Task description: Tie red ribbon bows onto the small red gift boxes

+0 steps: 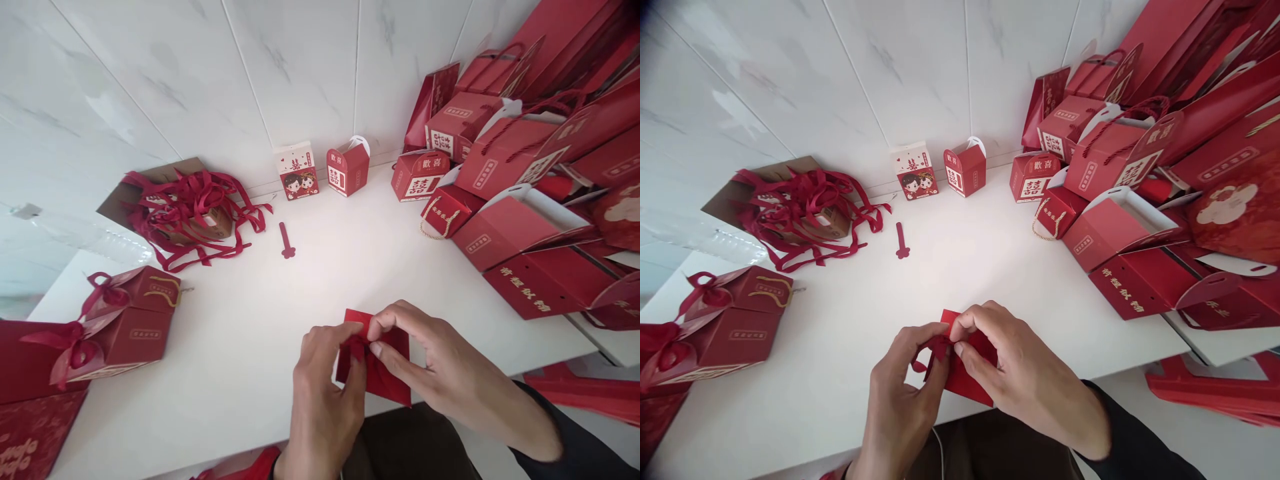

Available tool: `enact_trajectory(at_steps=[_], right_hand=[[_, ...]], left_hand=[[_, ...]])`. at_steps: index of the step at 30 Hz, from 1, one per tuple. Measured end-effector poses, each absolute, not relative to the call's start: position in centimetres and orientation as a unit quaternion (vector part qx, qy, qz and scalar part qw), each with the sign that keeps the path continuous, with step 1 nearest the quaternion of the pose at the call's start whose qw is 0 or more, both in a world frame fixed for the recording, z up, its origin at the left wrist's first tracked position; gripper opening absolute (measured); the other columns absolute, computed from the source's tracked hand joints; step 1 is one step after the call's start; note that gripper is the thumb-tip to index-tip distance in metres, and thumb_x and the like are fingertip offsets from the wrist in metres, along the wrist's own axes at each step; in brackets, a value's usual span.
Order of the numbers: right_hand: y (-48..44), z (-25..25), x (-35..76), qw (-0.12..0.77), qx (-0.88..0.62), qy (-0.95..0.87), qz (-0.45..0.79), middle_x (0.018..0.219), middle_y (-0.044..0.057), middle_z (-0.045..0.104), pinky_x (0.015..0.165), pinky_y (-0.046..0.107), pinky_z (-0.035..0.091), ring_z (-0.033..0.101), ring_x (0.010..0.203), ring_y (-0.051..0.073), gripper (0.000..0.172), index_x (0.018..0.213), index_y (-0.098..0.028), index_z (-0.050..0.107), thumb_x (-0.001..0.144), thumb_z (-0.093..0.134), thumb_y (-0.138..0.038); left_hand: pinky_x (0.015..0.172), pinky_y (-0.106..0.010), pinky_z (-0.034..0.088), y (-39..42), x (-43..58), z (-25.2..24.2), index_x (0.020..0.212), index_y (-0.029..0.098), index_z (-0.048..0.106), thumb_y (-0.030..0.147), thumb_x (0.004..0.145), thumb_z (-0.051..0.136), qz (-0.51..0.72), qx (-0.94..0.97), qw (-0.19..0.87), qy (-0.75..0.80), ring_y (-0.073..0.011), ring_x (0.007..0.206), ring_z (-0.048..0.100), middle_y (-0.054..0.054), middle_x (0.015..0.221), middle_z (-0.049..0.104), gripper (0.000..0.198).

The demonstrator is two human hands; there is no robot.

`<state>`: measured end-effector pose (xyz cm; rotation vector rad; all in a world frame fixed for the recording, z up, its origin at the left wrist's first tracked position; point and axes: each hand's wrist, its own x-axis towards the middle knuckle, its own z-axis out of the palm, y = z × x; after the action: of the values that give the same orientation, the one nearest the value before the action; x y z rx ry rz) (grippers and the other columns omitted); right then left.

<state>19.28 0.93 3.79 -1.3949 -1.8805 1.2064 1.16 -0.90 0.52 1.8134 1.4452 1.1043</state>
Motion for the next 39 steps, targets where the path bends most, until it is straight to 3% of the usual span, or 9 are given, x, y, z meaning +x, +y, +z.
enact_trajectory(at_steps=[3,6,18,25,29,32,39], right_hand=[[0.9,3.7,19.3,0.253,-0.514,-0.689,0.443,0.102,-0.004,0.065,0.069,0.026,0.052,0.064,0.084,0.014,0.01,0.1,-0.032,0.057,0.102,0.052,-0.024],[0.9,3.7,19.3,0.26,-0.513,-0.681,0.454,0.101,-0.004,0.065,0.077,0.027,0.051,0.063,0.089,0.014,0.009,0.099,-0.031,0.057,0.102,0.053,-0.024],[1.4,3.8,19.4,0.28,-0.476,-0.637,0.538,0.098,-0.001,0.067,0.082,0.028,0.052,0.065,0.092,0.017,0.014,0.1,-0.027,0.06,0.106,0.051,-0.036],[1.4,3.8,19.6,0.252,-0.511,-0.64,0.515,0.118,0.003,0.069,0.076,0.03,0.055,0.067,0.103,0.02,0.027,0.125,-0.032,0.061,0.106,0.048,-0.046],[1.5,4.0,19.6,0.222,-0.508,-0.673,0.49,0.108,-0.001,0.068,0.068,0.029,0.051,0.066,0.092,0.017,0.018,0.111,-0.033,0.065,0.106,0.049,-0.041],[1.4,4.2,19.7,0.216,-0.524,-0.673,0.475,0.104,-0.003,0.066,0.062,0.029,0.046,0.062,0.081,0.015,0.014,0.103,-0.033,0.063,0.106,0.049,-0.038],[1.4,3.7,20.3,0.22,-0.551,-0.679,0.432,0.107,-0.001,0.064,0.06,0.029,0.044,0.061,0.083,0.016,0.014,0.101,-0.032,0.061,0.106,0.049,-0.037]], left_hand=[[0.068,-0.027,0.051,-1.0,1.9,-0.8,0.106,0.025,0.065,0.0,0.091,0.055,0.455,0.712,0.162,0.511,-0.0149,0.079,0.061,0.0,0.09,0.07,0.031],[0.07,-0.026,0.05,-1.0,2.3,-1.5,0.106,0.022,0.062,-0.003,0.091,0.054,0.467,0.717,0.124,0.502,-0.015,0.083,0.06,-0.001,0.091,0.068,0.03],[0.069,-0.024,0.051,-1.1,2.3,-0.8,0.101,0.024,0.057,-0.003,0.09,0.052,0.442,0.711,0.155,0.524,-0.014,0.081,0.058,0.0,0.089,0.065,0.029],[0.069,-0.023,0.053,-1.5,2.5,-1.8,0.107,0.025,0.054,-0.004,0.089,0.051,0.486,0.699,0.147,0.503,-0.0145,0.085,0.062,-0.001,0.093,0.065,0.034],[0.076,-0.027,0.056,-1.5,2.5,-1.8,0.108,0.025,0.05,-0.007,0.085,0.053,0.536,0.676,0.134,0.488,-0.0158,0.096,0.063,-0.004,0.108,0.064,0.039],[0.084,-0.033,0.054,-1.5,2.4,-1.4,0.099,0.021,0.055,-0.008,0.083,0.059,0.517,0.699,0.042,0.492,-0.019,0.102,0.06,-0.007,0.111,0.063,0.034],[0.087,-0.042,0.05,-2.0,1.9,-1.4,0.102,0.018,0.066,-0.004,0.08,0.074,0.473,0.726,-0.056,0.496,-0.0237,0.1,0.061,-0.011,0.113,0.067,0.033]])
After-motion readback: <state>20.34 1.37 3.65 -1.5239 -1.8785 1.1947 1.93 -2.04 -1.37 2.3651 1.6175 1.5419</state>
